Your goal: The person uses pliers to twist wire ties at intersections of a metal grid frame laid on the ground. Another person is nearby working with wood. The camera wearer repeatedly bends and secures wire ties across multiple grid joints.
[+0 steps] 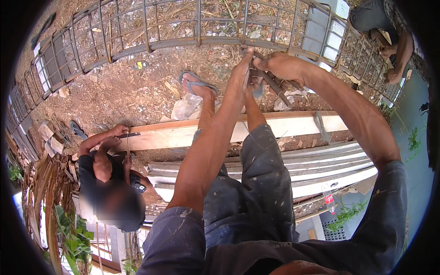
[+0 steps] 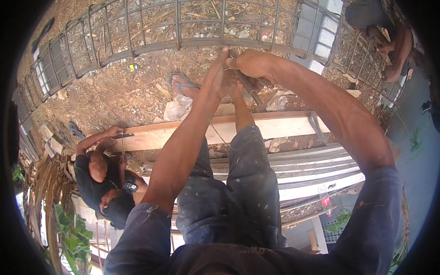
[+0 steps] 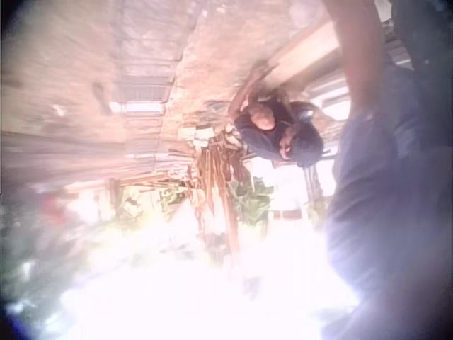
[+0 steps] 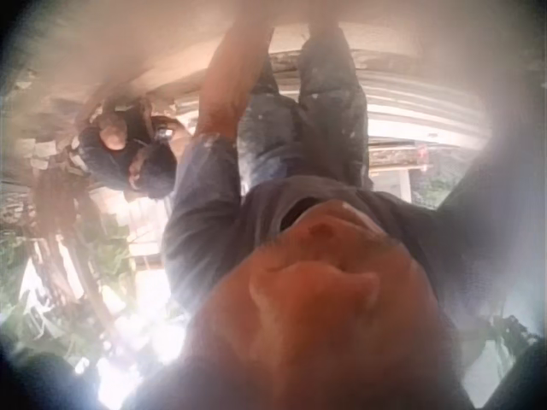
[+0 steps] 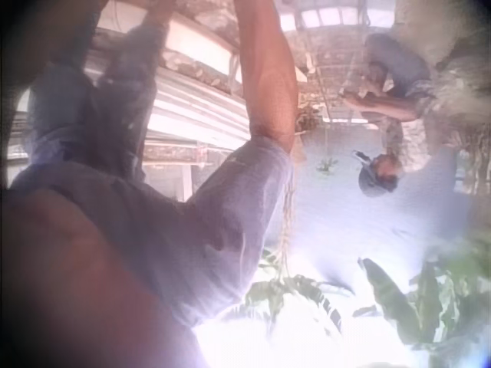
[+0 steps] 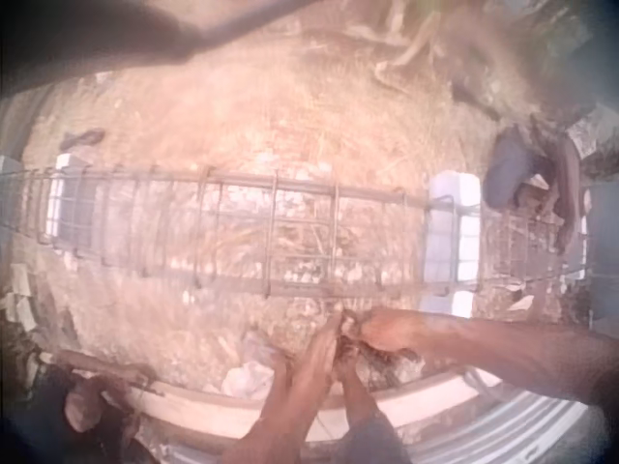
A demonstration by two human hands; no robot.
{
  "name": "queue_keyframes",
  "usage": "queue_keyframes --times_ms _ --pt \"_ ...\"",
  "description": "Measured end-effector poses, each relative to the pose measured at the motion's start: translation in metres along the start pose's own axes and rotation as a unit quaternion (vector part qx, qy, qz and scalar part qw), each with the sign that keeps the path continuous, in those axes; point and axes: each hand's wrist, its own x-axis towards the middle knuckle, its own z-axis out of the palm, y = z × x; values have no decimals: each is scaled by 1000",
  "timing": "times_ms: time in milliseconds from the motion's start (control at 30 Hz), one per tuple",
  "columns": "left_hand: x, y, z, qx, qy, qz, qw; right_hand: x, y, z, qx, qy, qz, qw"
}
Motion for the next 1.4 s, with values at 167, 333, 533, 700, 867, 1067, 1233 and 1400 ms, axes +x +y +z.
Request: queue_keyframes --times_ms 167,333,533,700,867,1067,1233,1400 --pt "9 5 28 -158 -30 2 987 -9 18 23 221 43 -10 974" --pt "5 -6 27 -105 -18 55 993 -25 74 14 309 49 -4 950" --pt "21 -18 46 88 176 82 977 -25 63 82 -280 295 40 913" --pt "10 -27 22 162 157 140 964 6 105 92 208 183 17 961" --pt "0 -20 8 227 103 139 959 -10 86 78 269 28 4 963" --pt "-7 -9 12 88 68 104 988 -21 73 47 304 -50 -23 951" --pt "-3 -8 7 -25 9 43 999 -22 65 68 371 34 12 928" --pt "16 -19 1 -41 -58 46 996 -38 23 56 284 81 87 951"
